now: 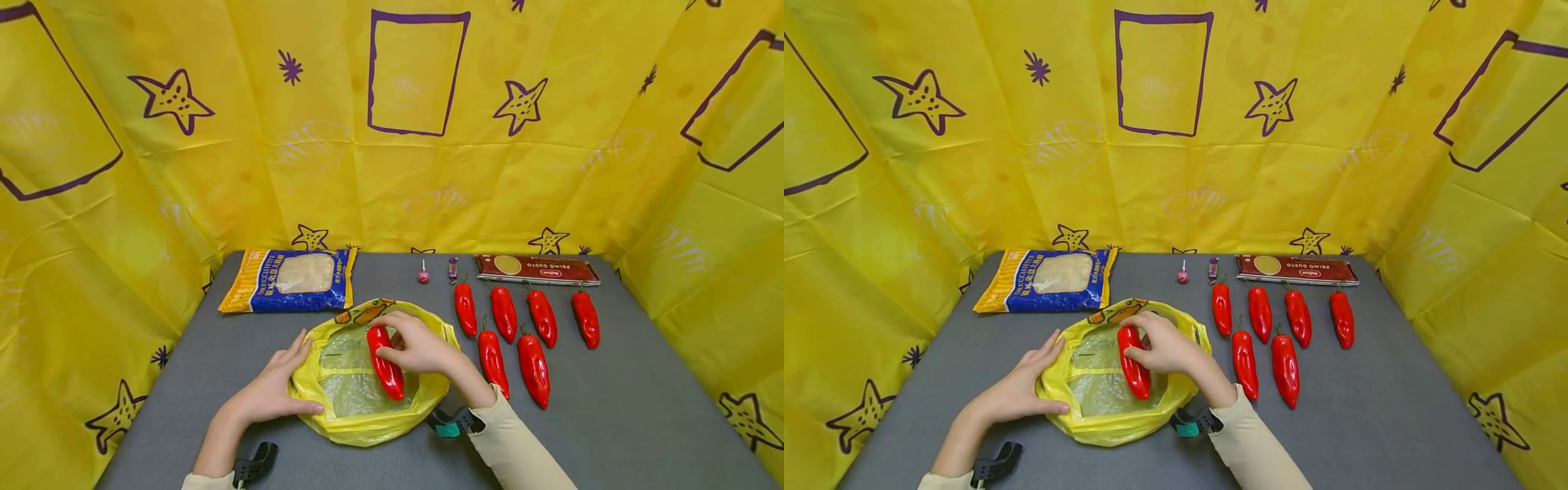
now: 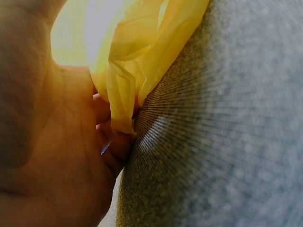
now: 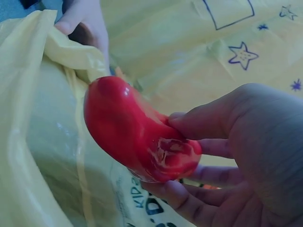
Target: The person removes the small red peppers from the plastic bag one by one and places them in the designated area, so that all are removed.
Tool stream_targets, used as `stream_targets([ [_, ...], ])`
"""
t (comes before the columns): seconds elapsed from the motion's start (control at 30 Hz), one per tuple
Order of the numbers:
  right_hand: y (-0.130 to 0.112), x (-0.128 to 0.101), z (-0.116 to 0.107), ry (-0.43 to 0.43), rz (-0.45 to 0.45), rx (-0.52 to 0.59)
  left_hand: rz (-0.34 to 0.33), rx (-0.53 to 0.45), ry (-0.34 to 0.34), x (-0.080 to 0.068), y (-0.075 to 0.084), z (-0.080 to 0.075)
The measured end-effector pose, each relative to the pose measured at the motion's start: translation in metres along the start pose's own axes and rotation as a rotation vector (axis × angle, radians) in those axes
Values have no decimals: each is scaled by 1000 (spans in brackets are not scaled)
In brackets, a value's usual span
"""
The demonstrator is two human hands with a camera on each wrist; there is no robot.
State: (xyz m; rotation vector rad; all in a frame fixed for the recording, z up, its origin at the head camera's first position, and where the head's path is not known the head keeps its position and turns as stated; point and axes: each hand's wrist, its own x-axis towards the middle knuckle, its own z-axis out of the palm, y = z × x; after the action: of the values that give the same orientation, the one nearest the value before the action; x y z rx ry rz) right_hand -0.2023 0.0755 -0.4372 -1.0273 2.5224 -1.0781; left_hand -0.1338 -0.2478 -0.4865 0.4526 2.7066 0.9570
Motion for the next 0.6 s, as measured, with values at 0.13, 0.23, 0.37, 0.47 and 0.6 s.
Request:
stream_targets([
  [0.13, 0, -7, -6, 2, 5, 7, 3, 1, 1, 0, 0, 0],
  [0.23, 1, -14, -10, 14, 10, 20, 7, 1, 4, 0, 0, 0],
  [0.37, 3, -23, -16, 45, 14, 42, 12, 8, 5, 0, -1, 0],
  [0.47, 5, -30, -20, 77, 18, 46, 2, 2, 4, 0, -1, 0],
  [0.6, 8, -39, -25, 114, 19, 48, -8, -6, 2, 0, -2, 1],
])
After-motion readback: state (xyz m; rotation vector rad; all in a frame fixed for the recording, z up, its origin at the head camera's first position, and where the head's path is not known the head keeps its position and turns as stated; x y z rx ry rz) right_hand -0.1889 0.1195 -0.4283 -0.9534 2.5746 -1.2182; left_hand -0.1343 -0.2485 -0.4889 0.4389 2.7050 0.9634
